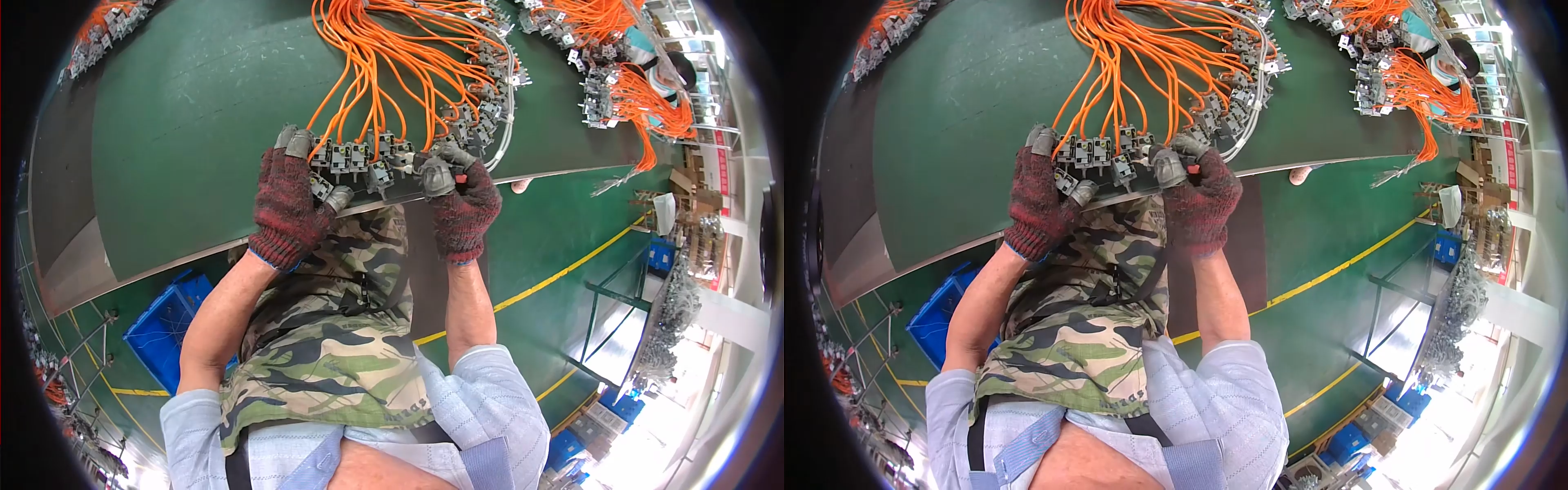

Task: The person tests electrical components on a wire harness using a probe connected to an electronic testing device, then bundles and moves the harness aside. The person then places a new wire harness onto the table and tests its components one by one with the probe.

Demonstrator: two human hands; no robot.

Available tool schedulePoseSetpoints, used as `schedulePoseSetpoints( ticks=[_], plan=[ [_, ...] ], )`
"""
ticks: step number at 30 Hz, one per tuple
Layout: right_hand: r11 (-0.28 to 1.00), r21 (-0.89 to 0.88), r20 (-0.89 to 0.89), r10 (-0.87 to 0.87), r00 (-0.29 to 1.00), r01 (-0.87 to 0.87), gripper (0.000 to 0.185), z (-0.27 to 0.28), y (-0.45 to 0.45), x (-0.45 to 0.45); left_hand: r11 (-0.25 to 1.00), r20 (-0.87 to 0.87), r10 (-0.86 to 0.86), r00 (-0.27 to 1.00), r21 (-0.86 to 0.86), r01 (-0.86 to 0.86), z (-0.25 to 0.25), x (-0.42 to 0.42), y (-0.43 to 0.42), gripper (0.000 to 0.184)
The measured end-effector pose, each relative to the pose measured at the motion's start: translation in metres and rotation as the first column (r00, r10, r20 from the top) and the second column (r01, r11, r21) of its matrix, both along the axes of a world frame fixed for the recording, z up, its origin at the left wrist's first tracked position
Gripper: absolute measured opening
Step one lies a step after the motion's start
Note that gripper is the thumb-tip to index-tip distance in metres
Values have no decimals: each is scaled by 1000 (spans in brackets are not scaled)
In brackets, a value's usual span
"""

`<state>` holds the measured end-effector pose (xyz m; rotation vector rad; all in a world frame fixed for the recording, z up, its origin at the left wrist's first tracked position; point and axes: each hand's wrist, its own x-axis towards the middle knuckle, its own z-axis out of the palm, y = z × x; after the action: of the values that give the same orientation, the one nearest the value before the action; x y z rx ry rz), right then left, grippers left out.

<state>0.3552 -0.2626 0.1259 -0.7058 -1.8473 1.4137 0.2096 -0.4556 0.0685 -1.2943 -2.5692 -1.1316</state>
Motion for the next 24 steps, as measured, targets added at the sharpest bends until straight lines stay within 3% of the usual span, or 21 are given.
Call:
schedulePoseSetpoints(
  ticks=[3, 5, 7, 9, 10, 12, 13, 14, 15, 16, 18, 19, 20, 21, 22, 24],
  plan=[
    [1000, -3, 28, 27, 999, -27, 23, -1, 12, 7, 1000, 8, -3, 1000, 14, 3, -2, 7, 13, 97],
    [992, 126, 65, 17, 998, -25, 21, -3, 21, 9, 1000, 9, 3, 1000, 21, -3, -3, 12, 21, 97],
    [989, 145, 68, -1, 998, -9, 17, -12, 30, 18, 1000, 1, 7, 1000, 12, -8, -3, 20, 28, 98],
    [925, 374, 163, 10, 987, -71, 25, -16, 45, 26, 999, 18, 11, 1000, 49, -12, -4, 26, 37, 97],
    [950, 306, 113, 35, 993, -68, 25, -5, 42, 27, 1000, 0, -1, 1000, 4, 1, -10, 27, 38, 98],
    [897, 434, 275, -41, 961, -86, 27, -19, 59, 44, 996, -41, -20, 999, -84, 16, -23, 35, 50, 83],
    [994, -110, 101, -10, 995, 21, 29, -25, 57, 51, 992, -18, -33, 999, -119, 31, -22, 40, 61, 75],
    [999, -33, 87, -11, 996, 14, 24, -25, 79, 56, 987, 6, -46, 999, -154, 46, -20, 47, 74, 70],
    [999, 44, 73, -14, 997, 11, 20, -26, 102, 61, 923, -556, -87, 827, -358, -144, -54, 52, 97, 68],
    [993, 121, 58, -19, 998, 11, 16, -27, 126, 67, 891, -445, -69, 893, -431, -146, -45, 62, 122, 73],
    [979, 161, 245, 83, 966, -125, 27, -29, 189, 87, 807, -229, 15, 973, -572, -147, -26, 81, 175, 84],
    [962, 238, 154, 97, 983, -133, 30, -44, 213, 91, 973, 189, -22, 982, -222, 65, 7, 80, 187, 91],
    [944, 313, 66, 92, 994, -108, 32, -56, 248, 97, 991, 156, 1, 988, -132, 20, -18, 93, 224, 96],
    [953, 279, 85, 100, 991, -120, 30, -36, 236, 93, 999, 124, 14, 992, -37, -10, -43, 99, 234, 102],
    [960, 253, 111, 97, 989, -122, 28, -13, 222, 98, 998, 192, -16, 981, -54, 27, -38, 99, 234, 104],
    [973, 209, 108, 78, 991, -100, 28, -11, 224, 97, 996, 155, -7, 988, -83, 20, -32, 96, 234, 102]
  ],
)
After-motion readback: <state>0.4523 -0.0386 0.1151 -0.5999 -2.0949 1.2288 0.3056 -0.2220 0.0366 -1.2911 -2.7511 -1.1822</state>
